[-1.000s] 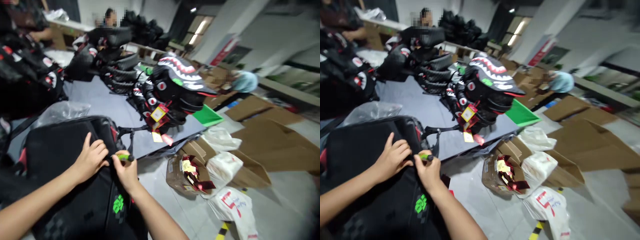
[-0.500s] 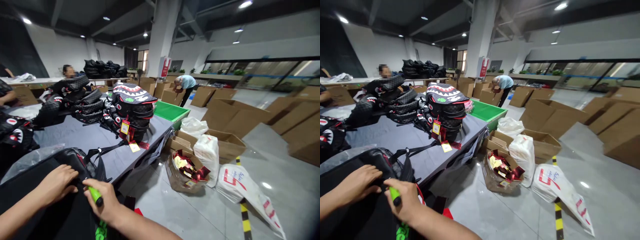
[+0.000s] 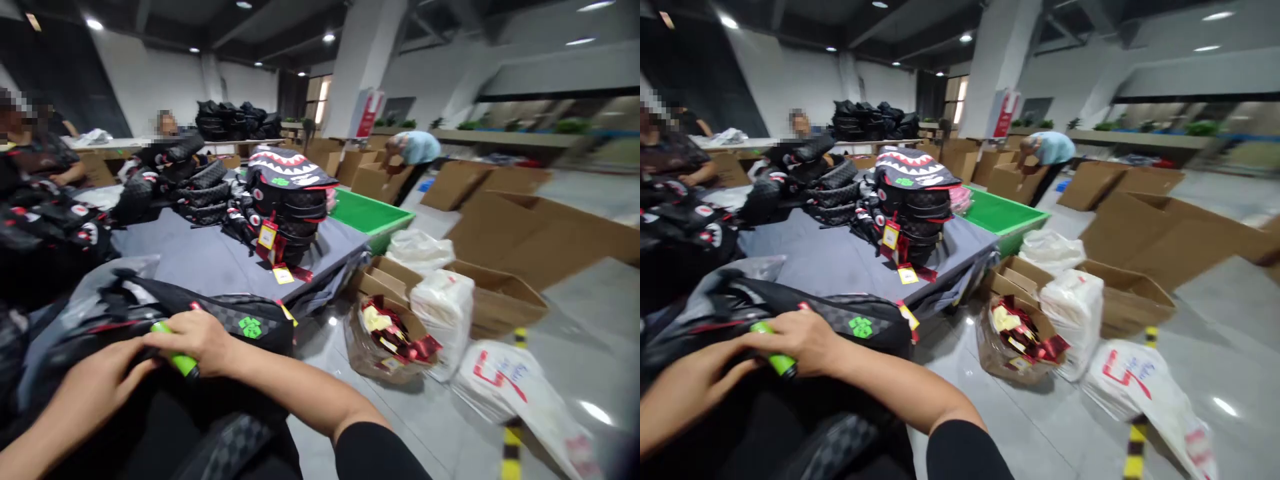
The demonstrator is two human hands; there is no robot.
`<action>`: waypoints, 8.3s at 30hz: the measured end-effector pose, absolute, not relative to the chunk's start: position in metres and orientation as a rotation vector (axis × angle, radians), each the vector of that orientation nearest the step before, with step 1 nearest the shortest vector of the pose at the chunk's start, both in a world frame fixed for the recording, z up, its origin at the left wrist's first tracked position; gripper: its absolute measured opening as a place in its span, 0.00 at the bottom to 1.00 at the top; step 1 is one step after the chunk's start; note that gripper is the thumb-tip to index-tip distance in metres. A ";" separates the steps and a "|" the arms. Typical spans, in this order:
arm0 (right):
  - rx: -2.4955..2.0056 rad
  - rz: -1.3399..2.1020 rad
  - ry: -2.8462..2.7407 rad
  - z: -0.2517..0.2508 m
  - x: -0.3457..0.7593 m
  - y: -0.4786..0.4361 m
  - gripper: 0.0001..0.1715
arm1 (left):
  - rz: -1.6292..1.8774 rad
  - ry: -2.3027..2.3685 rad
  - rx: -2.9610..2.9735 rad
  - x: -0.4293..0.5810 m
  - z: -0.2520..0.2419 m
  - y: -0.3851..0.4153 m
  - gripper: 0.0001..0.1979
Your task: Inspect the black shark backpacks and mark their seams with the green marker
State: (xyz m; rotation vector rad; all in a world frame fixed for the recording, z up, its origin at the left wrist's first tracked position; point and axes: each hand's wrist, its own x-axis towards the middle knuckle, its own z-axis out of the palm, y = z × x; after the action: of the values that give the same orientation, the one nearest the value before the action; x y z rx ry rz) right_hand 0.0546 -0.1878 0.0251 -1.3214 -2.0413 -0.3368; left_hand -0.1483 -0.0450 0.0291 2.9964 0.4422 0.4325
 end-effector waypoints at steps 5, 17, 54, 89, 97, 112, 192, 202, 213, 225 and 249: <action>-1.379 -0.302 -1.968 -0.025 0.046 -0.171 0.19 | 0.387 0.429 2.896 -0.135 0.020 -0.070 0.14; -1.282 -0.181 -1.674 -0.023 0.026 -0.185 0.16 | 0.175 0.905 3.001 -0.106 0.046 -0.023 0.48; -1.819 0.772 -1.975 0.037 0.084 -0.154 0.15 | 0.211 0.640 3.068 -0.079 0.005 -0.027 0.55; -1.736 0.686 -2.099 0.034 0.079 -0.147 0.19 | 0.280 0.611 2.933 -0.075 -0.006 -0.021 0.49; -1.827 0.650 -2.081 0.036 0.078 -0.147 0.16 | 0.336 0.600 2.899 -0.074 -0.009 -0.021 0.52; -1.789 0.650 -1.983 0.033 0.074 -0.147 0.14 | 0.353 0.592 2.901 -0.075 -0.011 -0.021 0.52; -1.544 0.604 -1.692 -0.003 0.033 -0.158 0.16 | -0.349 1.089 2.844 -0.126 0.048 -0.030 0.72; -1.554 0.682 -1.621 -0.004 0.032 -0.152 0.16 | -0.339 0.962 3.007 -0.126 0.035 -0.022 0.64; -1.573 0.739 -1.708 0.008 0.036 -0.151 0.15 | -0.041 1.104 2.719 -0.143 0.027 -0.024 0.55; -1.623 0.705 -1.703 0.010 0.027 -0.150 0.15 | -0.388 1.064 2.582 -0.141 0.045 -0.012 0.52; -1.553 0.637 -1.757 -0.002 -0.002 -0.132 0.15 | -0.377 0.941 2.695 -0.149 0.036 0.000 0.51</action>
State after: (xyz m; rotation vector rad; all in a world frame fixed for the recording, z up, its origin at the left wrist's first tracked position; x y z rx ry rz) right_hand -0.0021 -0.1320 -0.0025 -1.5533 -1.7572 0.6374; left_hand -0.1492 0.0001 0.0365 2.6949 0.9409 -0.3771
